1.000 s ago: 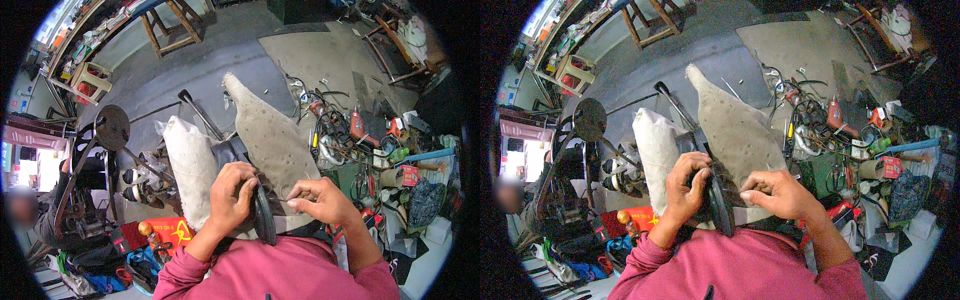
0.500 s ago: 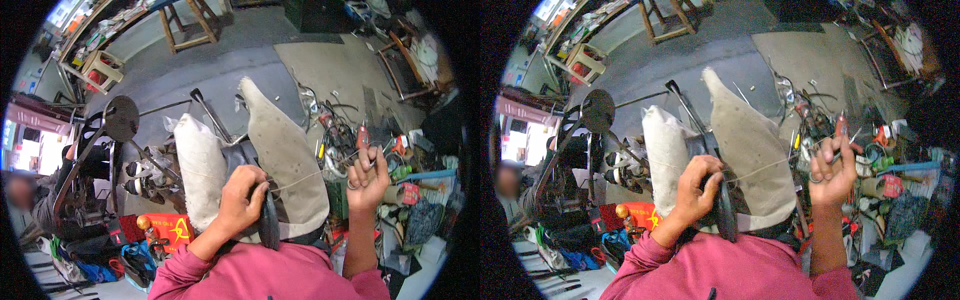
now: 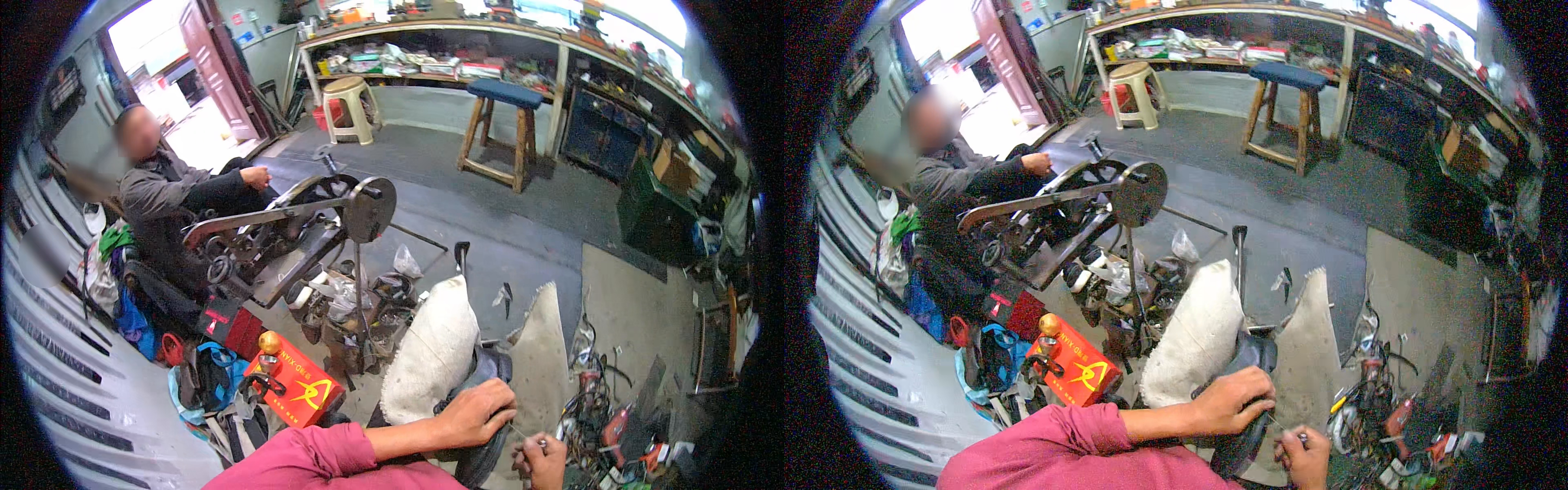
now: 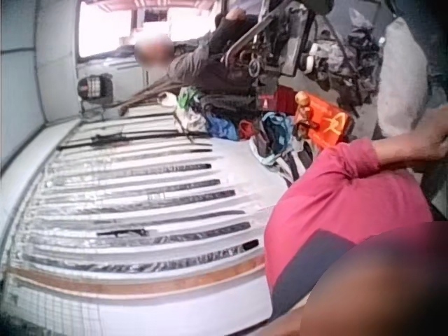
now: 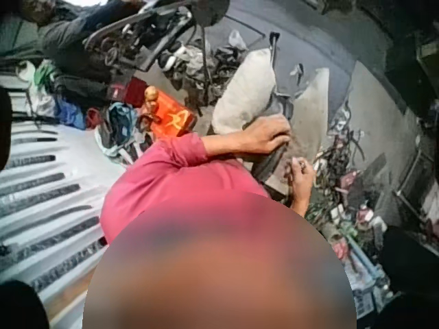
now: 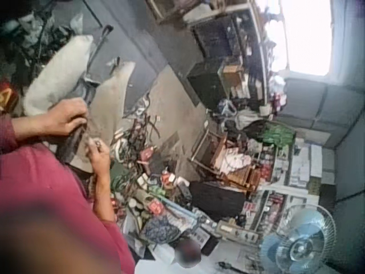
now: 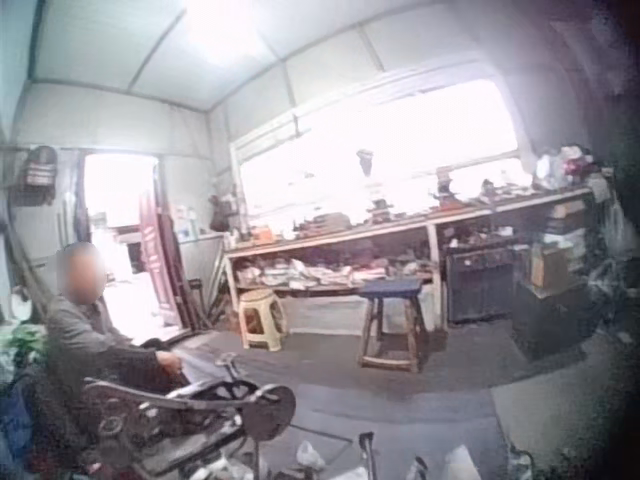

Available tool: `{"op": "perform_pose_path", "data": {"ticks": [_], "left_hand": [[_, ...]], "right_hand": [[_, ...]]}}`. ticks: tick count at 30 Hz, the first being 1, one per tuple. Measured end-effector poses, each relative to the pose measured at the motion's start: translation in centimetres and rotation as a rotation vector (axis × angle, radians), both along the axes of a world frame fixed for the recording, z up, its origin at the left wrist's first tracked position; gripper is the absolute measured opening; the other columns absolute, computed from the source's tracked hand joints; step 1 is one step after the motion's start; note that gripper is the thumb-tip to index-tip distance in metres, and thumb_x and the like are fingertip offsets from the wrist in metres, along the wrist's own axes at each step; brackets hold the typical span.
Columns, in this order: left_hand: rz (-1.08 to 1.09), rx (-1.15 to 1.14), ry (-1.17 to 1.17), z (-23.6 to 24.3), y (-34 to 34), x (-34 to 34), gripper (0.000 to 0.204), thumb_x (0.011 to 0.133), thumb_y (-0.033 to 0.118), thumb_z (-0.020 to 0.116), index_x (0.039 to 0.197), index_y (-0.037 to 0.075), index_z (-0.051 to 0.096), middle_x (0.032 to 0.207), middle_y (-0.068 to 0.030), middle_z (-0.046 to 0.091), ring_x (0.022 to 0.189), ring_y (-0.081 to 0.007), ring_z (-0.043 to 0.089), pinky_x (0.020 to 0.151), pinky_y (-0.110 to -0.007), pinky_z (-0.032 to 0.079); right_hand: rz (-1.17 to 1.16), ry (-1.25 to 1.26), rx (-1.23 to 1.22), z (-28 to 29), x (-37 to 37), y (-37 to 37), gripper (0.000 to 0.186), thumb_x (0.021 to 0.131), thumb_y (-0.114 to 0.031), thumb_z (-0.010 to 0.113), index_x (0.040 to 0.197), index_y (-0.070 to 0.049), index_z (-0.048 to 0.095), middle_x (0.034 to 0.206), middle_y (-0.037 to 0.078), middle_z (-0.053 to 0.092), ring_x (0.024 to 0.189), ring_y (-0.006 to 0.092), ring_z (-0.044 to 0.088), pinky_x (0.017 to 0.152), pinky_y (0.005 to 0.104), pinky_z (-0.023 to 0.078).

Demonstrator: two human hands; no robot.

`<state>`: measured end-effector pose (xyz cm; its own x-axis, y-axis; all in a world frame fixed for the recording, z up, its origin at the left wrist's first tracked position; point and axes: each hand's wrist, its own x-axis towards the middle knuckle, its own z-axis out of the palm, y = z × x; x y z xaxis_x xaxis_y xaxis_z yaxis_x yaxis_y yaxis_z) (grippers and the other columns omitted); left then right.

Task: The person uses a hand sewing awl and thread to stitch the upper of a black shoe. They repeatedly pierce the leather and pull the thread through while holding the shoe on a padded surface.

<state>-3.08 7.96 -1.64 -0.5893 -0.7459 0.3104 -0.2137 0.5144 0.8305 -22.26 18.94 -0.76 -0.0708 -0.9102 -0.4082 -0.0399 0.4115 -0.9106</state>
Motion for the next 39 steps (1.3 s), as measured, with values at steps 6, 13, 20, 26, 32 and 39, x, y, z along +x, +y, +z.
{"op": "perform_pose_path", "data": {"ticks": [6,13,20,26,32,39], "left_hand": [[0.009,0.001,0.013,-0.3,0.2,-0.4,0.015,0.085,0.012,0.064,0.092,0.002,0.056,0.09,-0.0143,0.056,0.091,-0.0347,0.055,0.078,-0.041,0.046],[0.024,-0.001,0.047,-0.5,0.4,0.0,0.016,0.086,0.013,0.063,0.093,0.001,0.055,0.091,-0.0152,0.055,0.091,-0.0352,0.055,0.078,-0.041,0.046],[-0.039,0.058,0.04,-0.5,0.1,0.2,0.016,0.086,0.014,0.063,0.093,0.001,0.055,0.093,-0.0155,0.056,0.093,-0.0349,0.055,0.08,-0.041,0.046],[-0.024,0.05,0.127,0.4,-1.7,2.2,0.016,0.087,0.015,0.063,0.092,0.001,0.057,0.095,-0.0141,0.057,0.096,-0.0333,0.054,0.083,-0.041,0.045],[0.245,0.048,-0.03,1.4,-4.4,7.1,0.019,0.088,0.022,0.062,0.096,0.004,0.061,0.086,-0.0157,0.062,0.081,-0.0334,0.062,0.072,-0.04,0.048],[-0.221,0.159,-0.627,2.4,-4.1,9.4,0.039,0.094,0.044,0.053,0.111,0.009,0.061,0.089,-0.0179,0.065,0.088,-0.0368,0.064,0.074,-0.045,0.049]], "right_hand": [[-0.394,-0.42,-0.338,0.9,2.3,-0.7,0.025,0.098,-0.024,0.052,0.088,-0.002,0.056,0.12,0.026,0.06,0.054,0.013,0.057,0.046,0.0221,0.043],[-0.315,-0.39,-0.174,1.7,3.2,-3.0,0.028,0.098,-0.027,0.053,0.1,-0.001,0.064,0.103,0.016,0.068,0.056,0.0102,0.051,0.047,0.0216,0.039],[-0.017,0.072,-0.132,1.8,4.1,-2.3,0.024,0.086,-0.023,0.072,0.077,-0.008,0.056,0.07,-0.005,0.052,0.064,0.0062,0.043,0.057,0.0241,0.037],[-0.065,0.069,-0.138,2.4,4.9,-2.3,0.032,0.084,-0.012,0.071,0.069,-0.014,0.043,0.066,-0.008,0.037,0.061,0.0046,0.033,0.055,0.0233,0.028],[-0.162,-0.11,-0.175,2.6,4.2,-1.4,0.038,0.084,-0.005,0.068,0.067,-0.015,0.035,0.066,-0.009,0.027,0.061,0.0036,0.026,0.055,0.0235,0.023],[-0.181,-0.058,-0.171,2.9,3.8,-0.4,0.035,0.087,-0.006,0.065,0.068,-0.013,0.037,0.068,-0.008,0.026,0.063,0.0047,0.026,0.056,0.025,0.023]]}}
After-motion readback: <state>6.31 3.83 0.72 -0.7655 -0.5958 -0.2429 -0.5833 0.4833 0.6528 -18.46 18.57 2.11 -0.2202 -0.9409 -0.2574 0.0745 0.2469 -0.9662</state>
